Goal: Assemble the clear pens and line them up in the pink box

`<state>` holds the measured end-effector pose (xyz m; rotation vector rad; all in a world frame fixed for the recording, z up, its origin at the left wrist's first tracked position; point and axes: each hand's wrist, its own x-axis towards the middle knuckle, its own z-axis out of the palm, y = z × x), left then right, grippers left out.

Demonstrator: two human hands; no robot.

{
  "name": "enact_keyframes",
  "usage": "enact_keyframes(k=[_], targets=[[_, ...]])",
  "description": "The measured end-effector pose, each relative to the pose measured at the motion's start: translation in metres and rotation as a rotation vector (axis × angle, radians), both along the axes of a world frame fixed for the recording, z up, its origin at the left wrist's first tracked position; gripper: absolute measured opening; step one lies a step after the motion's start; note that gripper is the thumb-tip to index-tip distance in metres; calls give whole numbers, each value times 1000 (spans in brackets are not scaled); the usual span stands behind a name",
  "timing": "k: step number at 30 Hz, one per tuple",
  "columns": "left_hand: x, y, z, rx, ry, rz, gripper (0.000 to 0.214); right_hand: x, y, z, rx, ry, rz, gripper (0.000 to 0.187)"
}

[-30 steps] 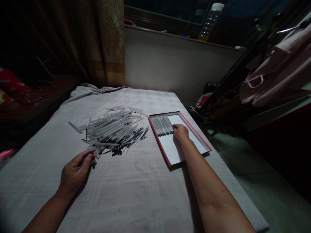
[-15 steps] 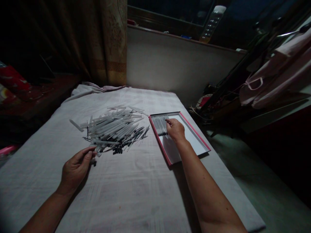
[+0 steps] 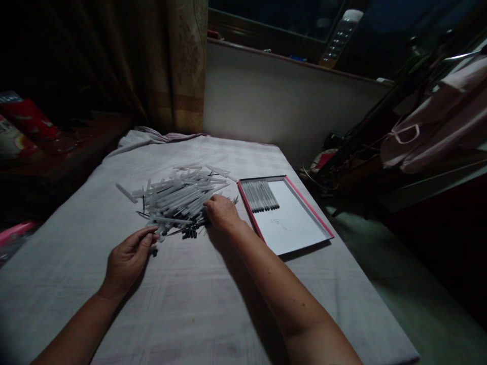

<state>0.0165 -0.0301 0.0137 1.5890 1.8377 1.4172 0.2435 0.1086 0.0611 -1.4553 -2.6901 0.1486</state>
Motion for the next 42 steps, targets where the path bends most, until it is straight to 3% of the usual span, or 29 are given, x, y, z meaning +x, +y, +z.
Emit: enact_keyframes(k=[7, 18, 22, 26, 28, 30, 34, 37, 42], targets=[[1, -1, -1, 2, 24, -21, 35, -8, 7, 6, 36, -137, 102, 31], [0, -2, 2, -1, 7, 6, 36, -1, 9, -5, 100, -161, 218, 30], [-9, 0, 4, 63, 38, 117, 34, 10, 7, 1, 204, 143, 133, 27], [-14, 1, 8, 212, 198, 173, 27, 16, -13, 2, 272, 691, -96, 23], [-9, -1, 9, 266, 284, 121, 25, 11, -28, -4, 192, 1006, -240, 25], [0, -4, 9, 275, 360, 21, 24, 2, -45, -15, 15, 1280, -344, 28], [21, -10, 2, 280, 506, -166, 32, -22, -74, -36, -360, 1599, -525, 30], [27, -11, -6, 270, 604, -209, 40, -33, -88, -41, -556, 1685, -546, 33], [23, -9, -10, 239, 697, -231, 30, -34, -96, -42, -714, 1607, -397, 31]])
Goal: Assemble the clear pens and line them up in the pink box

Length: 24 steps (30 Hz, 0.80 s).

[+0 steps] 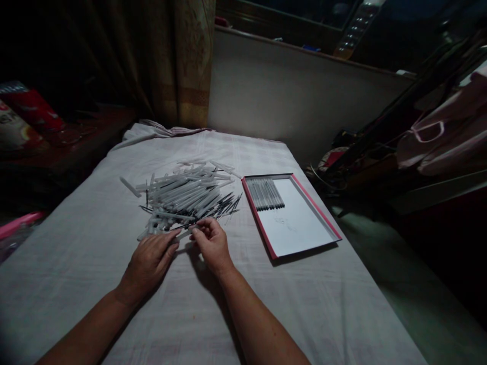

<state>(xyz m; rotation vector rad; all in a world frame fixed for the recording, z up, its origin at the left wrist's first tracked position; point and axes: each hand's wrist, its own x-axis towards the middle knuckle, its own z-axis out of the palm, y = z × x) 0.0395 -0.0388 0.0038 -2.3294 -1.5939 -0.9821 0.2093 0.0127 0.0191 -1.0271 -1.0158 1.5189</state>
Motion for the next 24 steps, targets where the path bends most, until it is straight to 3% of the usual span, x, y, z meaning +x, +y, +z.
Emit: enact_keyframes(k=[4, 8, 13, 19, 24], targets=[[-3, 1, 2, 16, -12, -2, 26, 22, 9, -5, 251, -292, 16, 18], [-5, 0, 7, 63, -59, 35, 24, 59, 31, -2, 606, -874, -129, 20], [-5, -5, 10, 70, -87, 22, 28, 78, 51, 16, 565, -1481, 28, 32], [-7, -3, 2, -15, -44, 41, 29, 65, 62, 29, 546, -1688, 265, 27], [-9, 3, -3, -50, -53, 14, 30, 76, 68, 23, 689, -1597, 228, 22]])
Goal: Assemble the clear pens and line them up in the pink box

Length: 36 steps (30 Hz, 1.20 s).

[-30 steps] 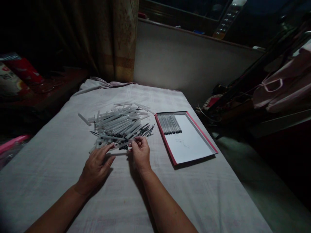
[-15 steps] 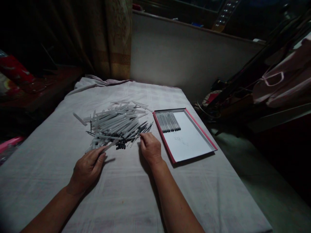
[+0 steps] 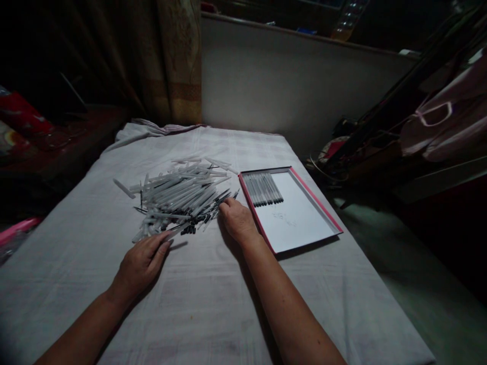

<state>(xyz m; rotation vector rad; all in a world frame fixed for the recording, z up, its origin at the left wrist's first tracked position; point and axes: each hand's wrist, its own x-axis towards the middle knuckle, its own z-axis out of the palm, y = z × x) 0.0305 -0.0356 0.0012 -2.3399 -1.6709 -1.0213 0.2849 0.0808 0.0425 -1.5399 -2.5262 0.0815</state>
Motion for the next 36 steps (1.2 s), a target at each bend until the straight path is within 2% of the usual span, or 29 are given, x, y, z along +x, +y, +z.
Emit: enact_keyframes(k=[3, 6, 8, 10, 13, 17, 24, 29, 36], targets=[[3, 4, 1, -33, -32, -35, 30, 8, -6, -5, 83, 313, -2, 16], [10, 6, 2, -62, -76, -57, 29, 5, -23, -7, 116, 852, -100, 7], [14, 4, 1, -86, -94, -60, 29, -3, -37, -9, 31, 1234, -229, 11], [16, 0, 0, -118, -95, -44, 29, -12, -49, -10, -108, 1519, -337, 20], [16, -8, -2, -153, -82, -3, 28, -24, -60, -12, -300, 1735, -420, 32], [15, -12, 0, -100, -48, -18, 26, -33, -66, -11, -431, 1792, -420, 37], [19, -12, 5, -93, -22, -51, 24, -39, -73, -5, -467, 1789, -383, 37], [17, -13, 6, -84, 16, -85, 25, -44, -78, -4, -521, 1705, -324, 27], [16, -8, 20, 21, 138, 12, 25, -64, -90, -9, -541, 1556, -227, 16]])
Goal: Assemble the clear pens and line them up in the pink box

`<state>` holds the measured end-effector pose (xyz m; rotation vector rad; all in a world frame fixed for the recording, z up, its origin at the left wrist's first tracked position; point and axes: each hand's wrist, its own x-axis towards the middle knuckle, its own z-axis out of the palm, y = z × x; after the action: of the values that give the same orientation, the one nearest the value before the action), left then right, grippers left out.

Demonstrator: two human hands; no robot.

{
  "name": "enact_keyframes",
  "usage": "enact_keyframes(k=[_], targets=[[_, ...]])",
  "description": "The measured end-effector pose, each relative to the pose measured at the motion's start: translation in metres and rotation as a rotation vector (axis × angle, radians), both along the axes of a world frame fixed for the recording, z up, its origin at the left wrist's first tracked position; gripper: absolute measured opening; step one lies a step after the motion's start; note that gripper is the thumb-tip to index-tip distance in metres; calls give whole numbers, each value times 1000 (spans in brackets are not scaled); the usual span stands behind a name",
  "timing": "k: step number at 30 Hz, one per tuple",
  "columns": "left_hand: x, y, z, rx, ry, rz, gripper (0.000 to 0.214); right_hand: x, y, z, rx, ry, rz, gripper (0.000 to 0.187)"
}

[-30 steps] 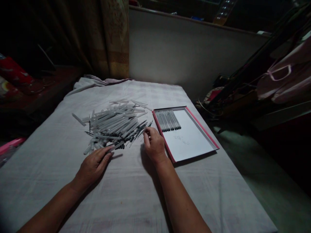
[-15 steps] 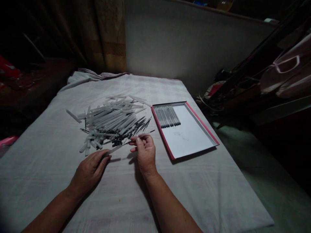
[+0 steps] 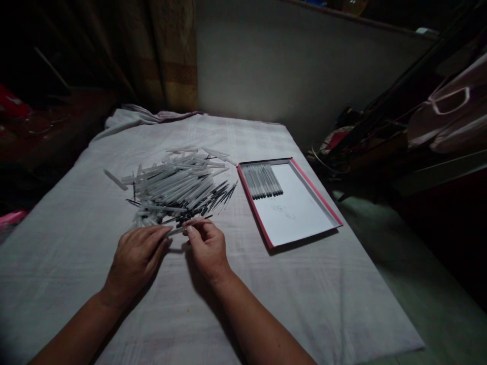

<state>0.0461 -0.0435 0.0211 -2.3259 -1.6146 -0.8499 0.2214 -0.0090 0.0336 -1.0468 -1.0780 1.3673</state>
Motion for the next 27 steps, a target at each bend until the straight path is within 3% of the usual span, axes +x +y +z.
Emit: enact_keyframes(k=[6, 13, 18, 27], targets=[[-16, 1, 7, 72, -46, 63, 30, -13, -6, -5, 196, -195, 145, 39], [-38, 0, 6, 71, -76, 147, 40, 15, 17, -13, 416, -675, 43, 25], [-40, 0, 4, 72, -53, 135, 41, 29, 30, -15, 410, -973, 63, 21], [-33, 3, -2, -7, -90, 86, 35, 8, 31, -4, 373, -1353, 243, 16]])
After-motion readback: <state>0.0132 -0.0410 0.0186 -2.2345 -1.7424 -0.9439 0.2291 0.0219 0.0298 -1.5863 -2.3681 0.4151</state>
